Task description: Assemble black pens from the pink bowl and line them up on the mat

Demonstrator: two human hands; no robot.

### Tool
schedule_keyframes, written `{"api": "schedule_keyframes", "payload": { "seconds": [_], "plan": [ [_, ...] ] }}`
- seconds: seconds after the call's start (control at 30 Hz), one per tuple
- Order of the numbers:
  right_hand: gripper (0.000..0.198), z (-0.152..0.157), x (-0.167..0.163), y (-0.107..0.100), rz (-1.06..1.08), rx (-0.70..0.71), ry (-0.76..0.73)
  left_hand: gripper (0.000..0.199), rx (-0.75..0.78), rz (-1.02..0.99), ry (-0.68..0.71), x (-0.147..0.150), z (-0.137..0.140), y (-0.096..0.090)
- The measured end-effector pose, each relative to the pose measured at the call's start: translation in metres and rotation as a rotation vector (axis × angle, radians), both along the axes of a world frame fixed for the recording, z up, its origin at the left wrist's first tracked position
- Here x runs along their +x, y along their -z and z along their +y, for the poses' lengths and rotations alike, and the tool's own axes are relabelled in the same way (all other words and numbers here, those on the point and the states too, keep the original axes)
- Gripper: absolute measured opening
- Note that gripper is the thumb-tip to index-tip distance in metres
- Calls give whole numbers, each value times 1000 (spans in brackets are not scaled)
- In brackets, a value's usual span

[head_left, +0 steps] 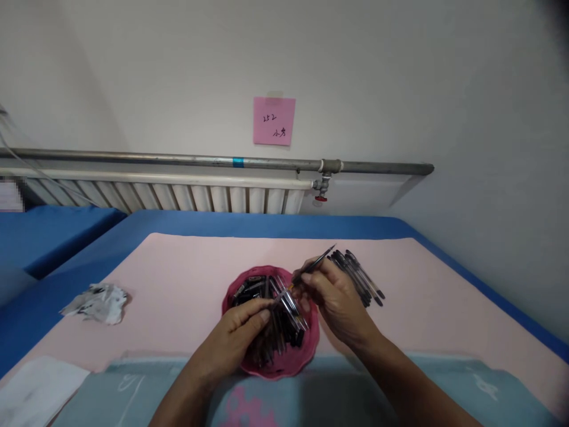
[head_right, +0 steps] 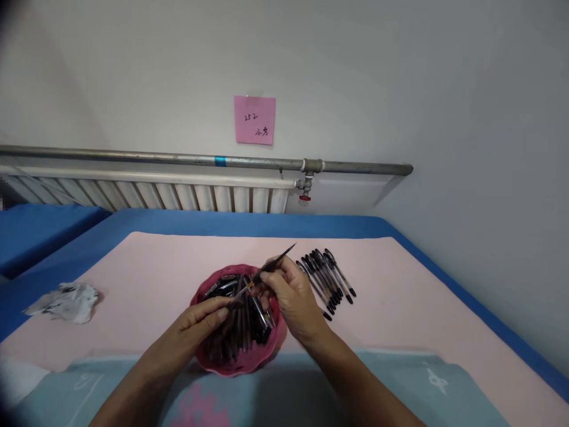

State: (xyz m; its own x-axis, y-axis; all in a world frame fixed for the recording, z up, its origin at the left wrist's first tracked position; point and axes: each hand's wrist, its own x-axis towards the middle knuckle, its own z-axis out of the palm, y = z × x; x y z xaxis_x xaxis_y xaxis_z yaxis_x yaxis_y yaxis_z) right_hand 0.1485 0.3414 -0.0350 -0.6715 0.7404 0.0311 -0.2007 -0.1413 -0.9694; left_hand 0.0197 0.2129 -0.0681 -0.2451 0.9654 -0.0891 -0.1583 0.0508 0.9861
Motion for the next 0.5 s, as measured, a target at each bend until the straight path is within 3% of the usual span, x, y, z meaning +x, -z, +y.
{"api": "schedule_keyframes", "payload": {
  "seconds": [0.3, 0.4, 0.5],
  "plan": [
    [9, 8, 4, -4, -100, -36, -44, 27, -99, -135, 11, 3, -3, -4],
    [8, 3, 3, -4, -134, 26, -44, 27, -103, -178, 17, 4, -2, -5],
    [9, -5, 1, -1, -208, 77, -145, 27, -108, -186, 13, 4, -2, -5]
  ]
}}
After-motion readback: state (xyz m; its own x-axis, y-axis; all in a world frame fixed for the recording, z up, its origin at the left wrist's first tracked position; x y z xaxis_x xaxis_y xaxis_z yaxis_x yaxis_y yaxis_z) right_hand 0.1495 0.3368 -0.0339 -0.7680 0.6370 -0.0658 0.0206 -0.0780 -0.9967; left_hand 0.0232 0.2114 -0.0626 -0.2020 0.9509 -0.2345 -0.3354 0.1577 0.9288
